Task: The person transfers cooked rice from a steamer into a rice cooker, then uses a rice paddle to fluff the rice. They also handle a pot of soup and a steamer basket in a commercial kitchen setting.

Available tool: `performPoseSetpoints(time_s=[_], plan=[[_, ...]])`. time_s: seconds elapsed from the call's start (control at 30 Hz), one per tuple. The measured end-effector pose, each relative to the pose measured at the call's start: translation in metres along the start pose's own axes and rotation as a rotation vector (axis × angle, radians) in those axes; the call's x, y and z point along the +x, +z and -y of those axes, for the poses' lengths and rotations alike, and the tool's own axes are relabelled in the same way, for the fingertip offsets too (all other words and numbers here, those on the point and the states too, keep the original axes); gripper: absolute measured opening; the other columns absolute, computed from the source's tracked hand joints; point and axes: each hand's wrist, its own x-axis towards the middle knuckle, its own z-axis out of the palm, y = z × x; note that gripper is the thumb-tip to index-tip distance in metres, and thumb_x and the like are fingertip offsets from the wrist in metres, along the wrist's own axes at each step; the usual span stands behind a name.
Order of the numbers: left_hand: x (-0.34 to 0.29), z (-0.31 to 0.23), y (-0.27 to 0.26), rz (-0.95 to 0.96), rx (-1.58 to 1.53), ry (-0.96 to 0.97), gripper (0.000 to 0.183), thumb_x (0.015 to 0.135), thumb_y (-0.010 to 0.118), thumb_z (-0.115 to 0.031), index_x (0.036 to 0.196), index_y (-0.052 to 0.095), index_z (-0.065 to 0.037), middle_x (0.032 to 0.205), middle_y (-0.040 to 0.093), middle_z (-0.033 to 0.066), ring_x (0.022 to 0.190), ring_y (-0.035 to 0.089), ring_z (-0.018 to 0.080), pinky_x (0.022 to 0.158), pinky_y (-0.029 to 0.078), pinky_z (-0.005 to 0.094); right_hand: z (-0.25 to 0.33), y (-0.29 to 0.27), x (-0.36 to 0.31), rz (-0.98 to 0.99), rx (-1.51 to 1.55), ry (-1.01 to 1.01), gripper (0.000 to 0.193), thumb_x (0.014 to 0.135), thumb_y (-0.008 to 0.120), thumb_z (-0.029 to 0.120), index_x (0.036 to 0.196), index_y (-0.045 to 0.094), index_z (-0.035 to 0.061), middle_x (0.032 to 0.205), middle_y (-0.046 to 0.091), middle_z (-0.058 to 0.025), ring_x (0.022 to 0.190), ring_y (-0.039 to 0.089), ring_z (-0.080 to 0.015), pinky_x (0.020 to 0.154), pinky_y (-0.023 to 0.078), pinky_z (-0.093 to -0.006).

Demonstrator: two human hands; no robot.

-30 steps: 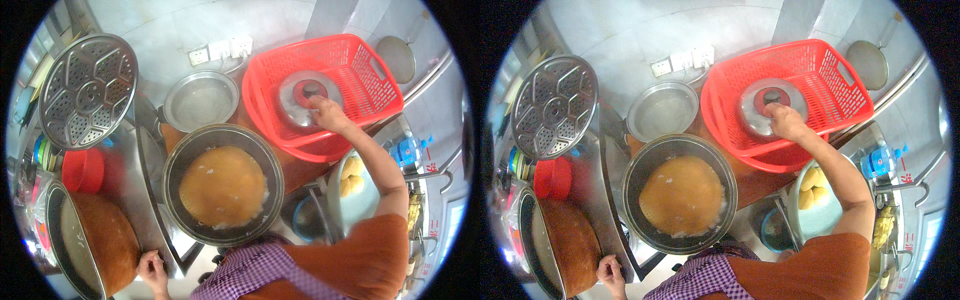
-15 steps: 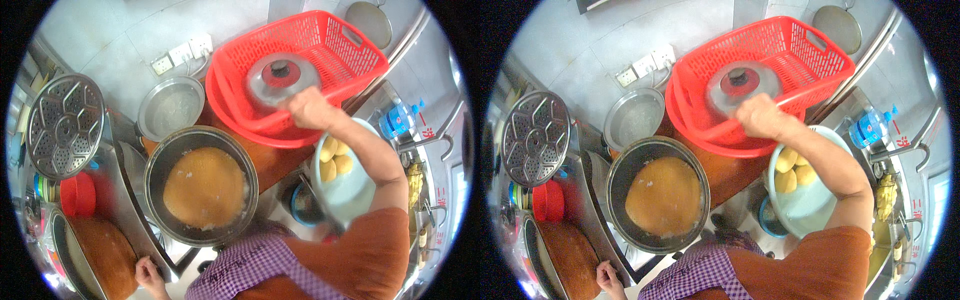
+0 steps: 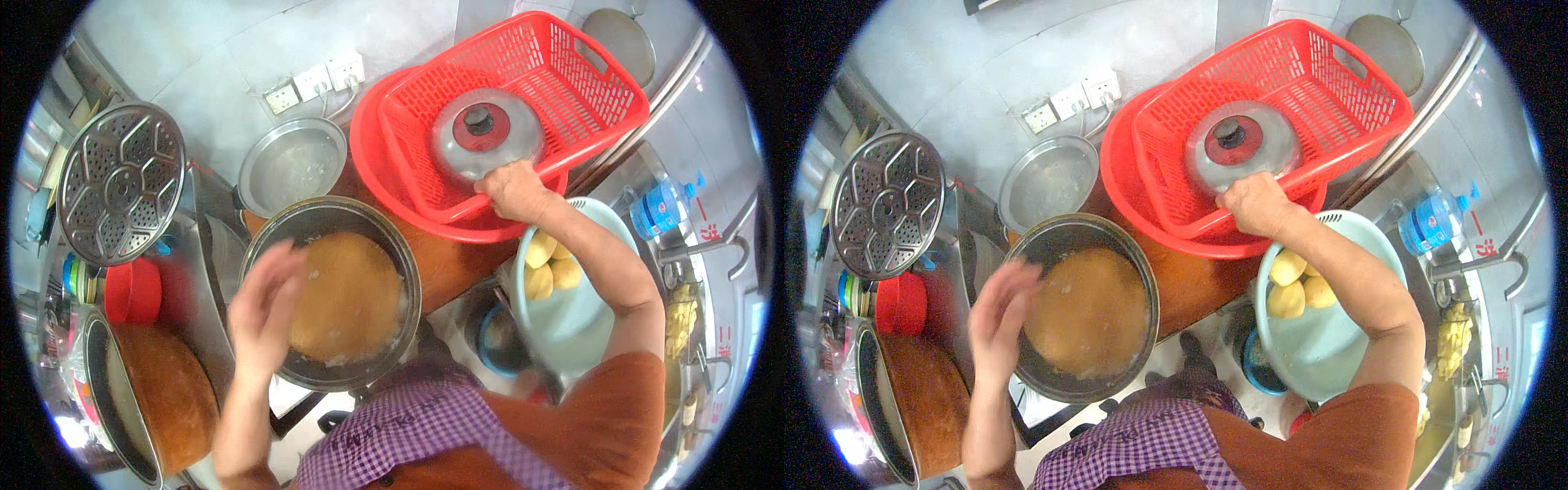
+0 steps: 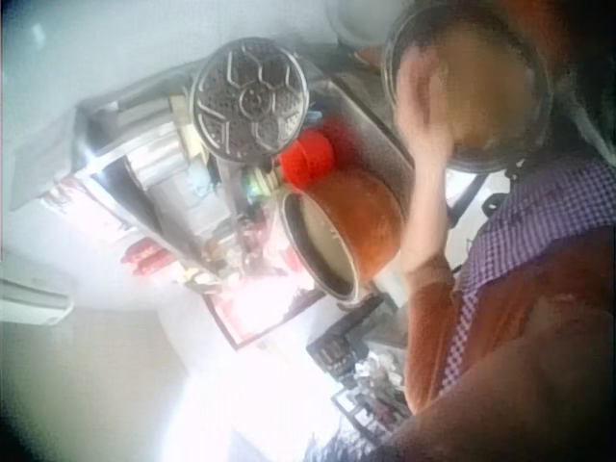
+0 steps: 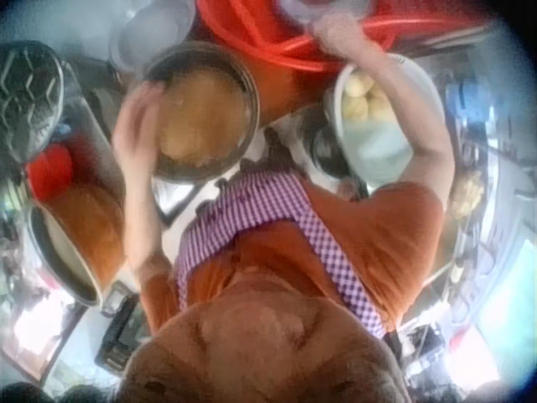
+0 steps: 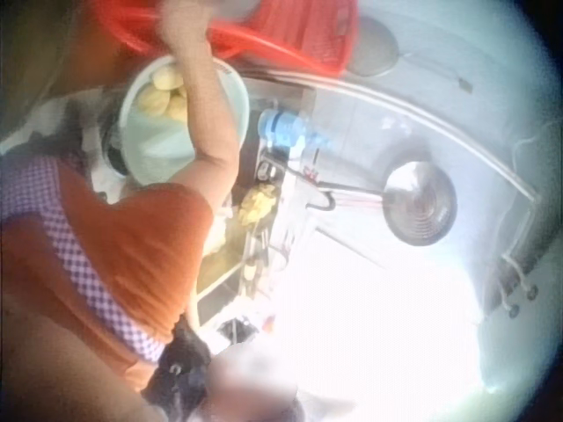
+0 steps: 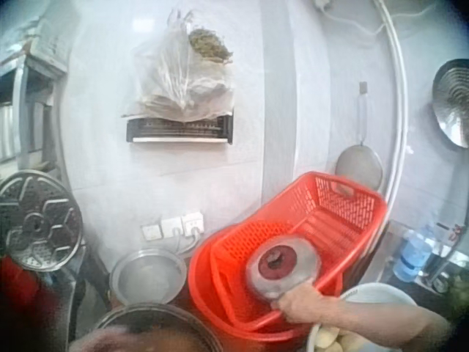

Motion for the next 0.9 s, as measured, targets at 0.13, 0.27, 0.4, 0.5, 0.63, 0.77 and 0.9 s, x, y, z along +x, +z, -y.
performPoseSetpoints(time_s=[0.13,0.27,0.4,0.5,0.63,0.77,0.9], plan=[[0.119,0.026,0.071,0.217,-0.025,-0.175,0.046,0.087,0.058,-0.010,0.128,0.045,0.004,0.123,0.056,0.0171,0.115,0.052,0.0217,0.098,0.039,0.0334,-0.004,0.000,0.005,0.099,-0.001,0.006,0.014,0.074,0.058,0.014,0.082,0.069,0.0130,0.076,0.068,-0.0110,0.073,0.068,-0.0273,0.061,0.053,-0.0413],[0.214,0.094,0.109,0.117,-0.057,-0.464,0.038,0.079,0.062,-0.014,0.113,0.058,0.003,0.106,0.064,0.0123,0.098,0.060,0.0237,0.085,0.046,0.0359,-0.004,-0.005,0.006,0.185,0.039,0.016,0.012,0.072,0.061,0.013,0.081,0.069,0.0118,0.079,0.068,-0.0096,0.077,0.068,-0.0263,0.065,0.053,-0.0406],[0.212,0.108,0.159,0.069,-0.178,-0.433,0.028,0.077,0.056,-0.010,0.101,0.064,0.003,0.096,0.068,0.0134,0.084,0.064,0.0254,0.075,0.050,0.0387,-0.024,-0.005,-0.017,0.135,0.061,0.088,0.019,0.065,0.063,0.010,0.083,0.069,0.0132,0.083,0.067,-0.0093,0.081,0.066,-0.0270,0.068,0.052,-0.0416],[0.188,0.081,0.184,0.085,-0.132,-0.464,0.029,0.075,0.056,-0.004,0.101,0.064,0.005,0.100,0.067,0.0160,0.090,0.064,0.0265,0.077,0.050,0.0376,-0.043,0.002,-0.038,-0.046,0.108,0.072,0.029,0.057,0.062,0.002,0.084,0.068,0.0109,0.084,0.065,-0.0118,0.079,0.064,-0.0304,0.068,0.052,-0.0423],[0.167,0.043,0.202,0.153,-0.223,-0.410,0.067,0.072,0.062,-0.012,0.123,0.028,0.015,0.132,0.032,0.0369,0.126,0.036,0.0446,0.104,0.035,0.0420,-0.061,0.002,-0.037,-0.095,0.190,0.008,0.033,0.055,0.060,-0.002,0.085,0.066,0.0086,0.085,0.064,-0.0132,0.080,0.063,-0.0315,0.068,0.051,-0.0436],[0.166,0.037,0.209,0.015,-0.070,-0.510,0.067,0.073,0.061,-0.010,0.124,0.025,0.015,0.128,0.032,0.0346,0.124,0.036,0.0452,0.105,0.035,0.0422,-0.055,0.005,-0.036,0.008,0.079,0.025,0.036,0.056,0.059,-0.003,0.090,0.065,0.0079,0.088,0.065,-0.0126,0.080,0.062,-0.0323,0.069,0.051,-0.0445],[0.199,0.110,0.180,0.181,-0.400,-0.562,0.023,0.070,0.065,-0.013,0.091,0.065,-0.005,0.089,0.068,0.0094,0.074,0.064,0.0210,0.068,0.050,0.0341,-0.036,0.024,-0.005,0.053,0.099,-0.110,0.042,0.065,0.061,0.008,0.107,0.061,0.0079,0.094,0.062,-0.0109,0.089,0.061,-0.0291,0.070,0.052,-0.0421]])
